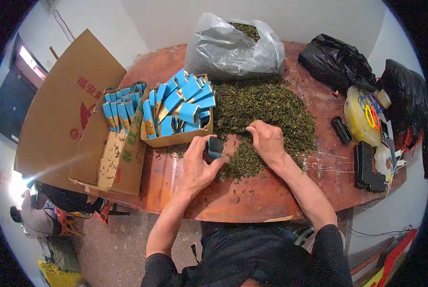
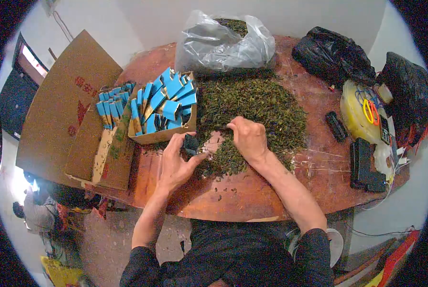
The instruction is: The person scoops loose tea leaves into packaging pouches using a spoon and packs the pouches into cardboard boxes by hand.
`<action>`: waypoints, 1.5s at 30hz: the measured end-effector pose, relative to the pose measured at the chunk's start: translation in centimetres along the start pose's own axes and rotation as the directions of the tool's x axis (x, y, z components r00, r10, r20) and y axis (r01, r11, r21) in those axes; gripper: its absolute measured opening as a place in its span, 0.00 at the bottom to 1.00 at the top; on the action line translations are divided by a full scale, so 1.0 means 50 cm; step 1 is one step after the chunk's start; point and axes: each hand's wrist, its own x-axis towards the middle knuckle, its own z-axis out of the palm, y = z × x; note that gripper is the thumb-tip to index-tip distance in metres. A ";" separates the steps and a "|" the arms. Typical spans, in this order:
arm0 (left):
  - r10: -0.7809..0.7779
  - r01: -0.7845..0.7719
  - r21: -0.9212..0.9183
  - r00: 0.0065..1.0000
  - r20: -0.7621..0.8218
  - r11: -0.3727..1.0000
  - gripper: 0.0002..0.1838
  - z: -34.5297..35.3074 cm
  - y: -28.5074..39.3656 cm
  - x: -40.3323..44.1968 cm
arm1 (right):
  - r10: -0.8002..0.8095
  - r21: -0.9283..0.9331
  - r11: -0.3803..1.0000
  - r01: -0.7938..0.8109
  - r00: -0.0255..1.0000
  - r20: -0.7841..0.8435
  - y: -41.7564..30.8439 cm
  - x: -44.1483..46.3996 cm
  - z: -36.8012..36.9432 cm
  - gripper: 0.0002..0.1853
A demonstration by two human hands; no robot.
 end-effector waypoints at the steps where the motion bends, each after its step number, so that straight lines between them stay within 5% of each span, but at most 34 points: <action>1: 0.036 -0.036 0.016 0.999 -0.012 0.999 0.30 0.003 -0.006 0.000 | -0.014 0.001 1.000 0.014 1.000 -0.002 0.002 0.001 0.001 0.06; 10: 0.017 -0.016 0.021 0.999 -0.030 1.000 0.30 0.011 -0.010 -0.003 | -0.064 0.015 0.998 0.065 0.998 -0.020 0.022 -0.004 0.011 0.06; 16: -0.154 0.154 0.005 0.987 0.037 0.988 0.30 0.008 -0.004 -0.010 | -0.060 0.032 0.998 0.062 0.997 -0.050 0.028 -0.008 0.007 0.04; 25: 0.089 -0.086 0.061 0.995 -0.047 0.994 0.33 0.030 -0.032 -0.003 | -0.033 0.057 0.998 0.037 0.996 -0.077 0.023 0.000 -0.025 0.04; 45: 0.052 -0.052 0.006 0.999 0.006 0.999 0.37 0.061 -0.042 0.013 | -0.061 0.122 0.990 0.068 0.996 -0.064 -0.062 0.061 -0.178 0.04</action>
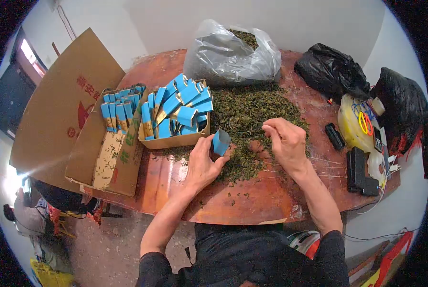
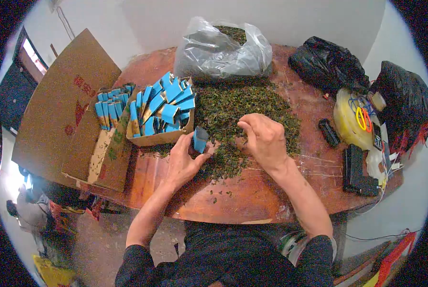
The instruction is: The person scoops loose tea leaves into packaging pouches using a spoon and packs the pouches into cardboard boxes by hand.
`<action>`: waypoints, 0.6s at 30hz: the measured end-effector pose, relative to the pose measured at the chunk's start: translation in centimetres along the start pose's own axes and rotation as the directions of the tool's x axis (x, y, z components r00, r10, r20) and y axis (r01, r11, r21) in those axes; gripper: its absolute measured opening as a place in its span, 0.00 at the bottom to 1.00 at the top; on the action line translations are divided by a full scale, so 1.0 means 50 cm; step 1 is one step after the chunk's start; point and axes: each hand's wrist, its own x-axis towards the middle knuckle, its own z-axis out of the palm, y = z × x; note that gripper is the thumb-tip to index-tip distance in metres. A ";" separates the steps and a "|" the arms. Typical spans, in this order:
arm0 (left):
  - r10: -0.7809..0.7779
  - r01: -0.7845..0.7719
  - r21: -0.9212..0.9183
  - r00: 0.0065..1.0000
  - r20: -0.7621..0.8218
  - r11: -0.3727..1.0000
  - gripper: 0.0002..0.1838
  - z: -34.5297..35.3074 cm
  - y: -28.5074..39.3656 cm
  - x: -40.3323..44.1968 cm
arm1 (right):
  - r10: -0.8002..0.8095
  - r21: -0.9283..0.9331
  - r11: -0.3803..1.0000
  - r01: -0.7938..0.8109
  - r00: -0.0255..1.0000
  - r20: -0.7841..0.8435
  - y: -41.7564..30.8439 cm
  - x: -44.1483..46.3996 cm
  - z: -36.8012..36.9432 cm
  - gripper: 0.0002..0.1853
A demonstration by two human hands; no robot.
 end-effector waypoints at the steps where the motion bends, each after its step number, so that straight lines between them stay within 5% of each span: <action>1: 0.012 -0.012 0.006 1.000 -0.005 1.000 0.37 0.000 -0.001 0.000 | -0.010 -0.011 1.000 0.011 1.000 0.009 -0.007 0.004 -0.005 0.04; 18: -0.083 0.082 0.045 0.996 0.027 0.996 0.40 0.006 0.001 0.004 | -0.195 -0.092 0.974 0.209 0.971 0.141 -0.049 0.041 -0.018 0.07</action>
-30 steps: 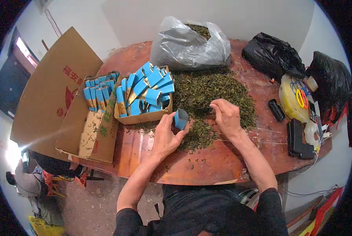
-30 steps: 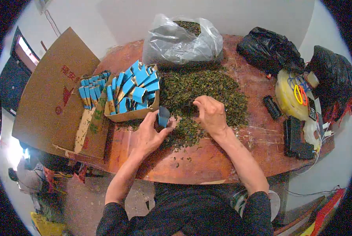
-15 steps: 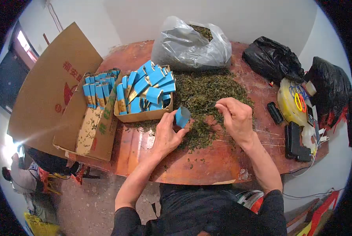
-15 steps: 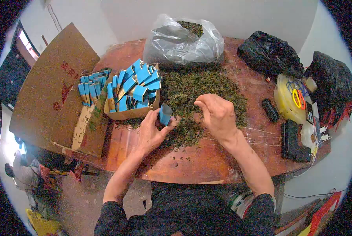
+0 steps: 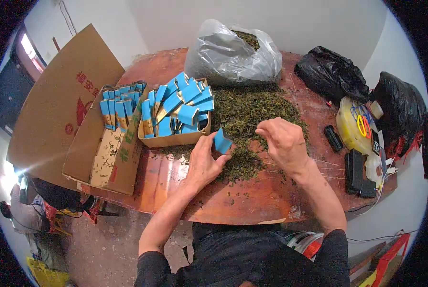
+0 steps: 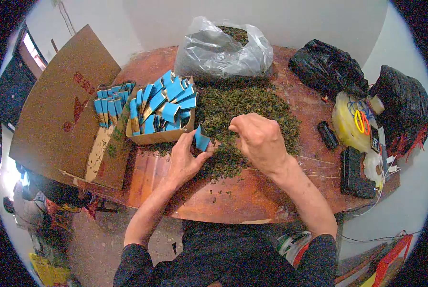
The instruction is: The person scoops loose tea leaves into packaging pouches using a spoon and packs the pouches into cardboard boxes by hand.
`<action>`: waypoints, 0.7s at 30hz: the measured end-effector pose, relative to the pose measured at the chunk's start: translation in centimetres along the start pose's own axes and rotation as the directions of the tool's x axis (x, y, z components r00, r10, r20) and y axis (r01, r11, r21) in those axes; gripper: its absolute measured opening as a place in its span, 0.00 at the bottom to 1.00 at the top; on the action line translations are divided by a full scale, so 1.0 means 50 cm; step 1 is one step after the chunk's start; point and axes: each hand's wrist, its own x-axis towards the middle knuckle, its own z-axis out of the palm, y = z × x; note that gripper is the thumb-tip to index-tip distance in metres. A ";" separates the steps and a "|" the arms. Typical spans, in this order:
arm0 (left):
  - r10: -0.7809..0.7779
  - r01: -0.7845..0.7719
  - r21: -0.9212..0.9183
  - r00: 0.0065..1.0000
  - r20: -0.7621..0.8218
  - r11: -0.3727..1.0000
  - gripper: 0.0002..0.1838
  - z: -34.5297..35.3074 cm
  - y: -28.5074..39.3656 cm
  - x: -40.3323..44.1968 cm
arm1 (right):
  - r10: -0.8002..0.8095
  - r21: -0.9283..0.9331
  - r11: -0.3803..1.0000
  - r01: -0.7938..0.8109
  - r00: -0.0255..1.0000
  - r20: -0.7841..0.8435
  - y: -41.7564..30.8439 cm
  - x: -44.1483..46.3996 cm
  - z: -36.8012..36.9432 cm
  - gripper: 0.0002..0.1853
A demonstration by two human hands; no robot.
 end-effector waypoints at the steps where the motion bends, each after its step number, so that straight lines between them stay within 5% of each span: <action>1: 0.014 -0.014 0.011 1.000 -0.018 1.000 0.40 0.002 -0.003 0.000 | -0.008 -0.002 1.000 0.008 1.000 0.007 0.000 0.002 0.000 0.07; 21: 0.061 -0.060 0.019 0.998 -0.032 0.998 0.41 0.013 -0.006 0.002 | -0.254 -0.187 0.939 0.289 0.948 0.189 -0.021 0.043 -0.006 0.06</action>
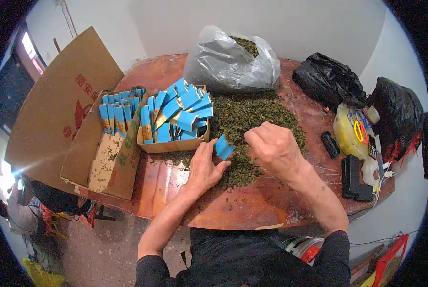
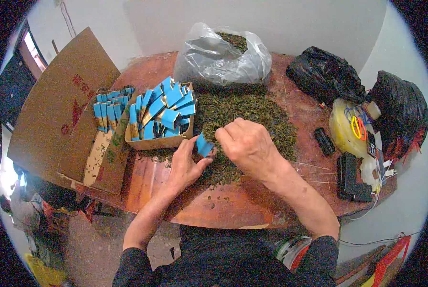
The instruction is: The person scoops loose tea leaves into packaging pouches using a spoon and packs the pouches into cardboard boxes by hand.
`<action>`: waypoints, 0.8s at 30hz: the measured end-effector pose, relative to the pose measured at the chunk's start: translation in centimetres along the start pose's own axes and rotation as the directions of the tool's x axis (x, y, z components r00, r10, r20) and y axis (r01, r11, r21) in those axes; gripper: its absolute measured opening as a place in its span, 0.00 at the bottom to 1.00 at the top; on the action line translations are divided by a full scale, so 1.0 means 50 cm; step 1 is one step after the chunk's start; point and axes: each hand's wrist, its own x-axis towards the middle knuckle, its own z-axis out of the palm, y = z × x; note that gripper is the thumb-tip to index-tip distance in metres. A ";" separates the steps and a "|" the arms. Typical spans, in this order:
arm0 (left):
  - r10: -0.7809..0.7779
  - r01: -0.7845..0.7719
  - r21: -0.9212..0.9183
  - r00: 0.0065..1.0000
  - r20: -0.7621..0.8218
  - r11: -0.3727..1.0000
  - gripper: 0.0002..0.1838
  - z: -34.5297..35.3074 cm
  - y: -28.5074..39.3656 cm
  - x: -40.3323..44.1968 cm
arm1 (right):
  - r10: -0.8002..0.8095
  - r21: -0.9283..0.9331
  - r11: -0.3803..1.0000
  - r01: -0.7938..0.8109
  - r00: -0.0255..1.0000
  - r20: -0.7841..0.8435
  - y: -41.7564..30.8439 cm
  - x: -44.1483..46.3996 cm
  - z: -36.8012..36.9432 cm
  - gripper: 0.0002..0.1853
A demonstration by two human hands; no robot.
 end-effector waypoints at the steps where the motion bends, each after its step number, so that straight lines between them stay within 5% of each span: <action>1: -0.003 0.003 0.000 1.000 0.004 1.000 0.41 -0.001 0.000 -0.001 | -0.006 -0.005 1.000 0.006 1.000 -0.003 -0.002 0.001 0.000 0.06; 18: 0.018 -0.017 0.019 1.000 -0.026 1.000 0.41 0.005 -0.004 -0.003 | -0.028 -0.084 0.996 0.026 0.999 -0.016 -0.001 -0.012 -0.012 0.18; 24: -0.008 0.008 0.012 1.000 -0.018 1.000 0.41 0.003 -0.003 -0.005 | -0.042 -0.139 0.990 0.024 0.991 -0.127 0.001 -0.008 -0.021 0.10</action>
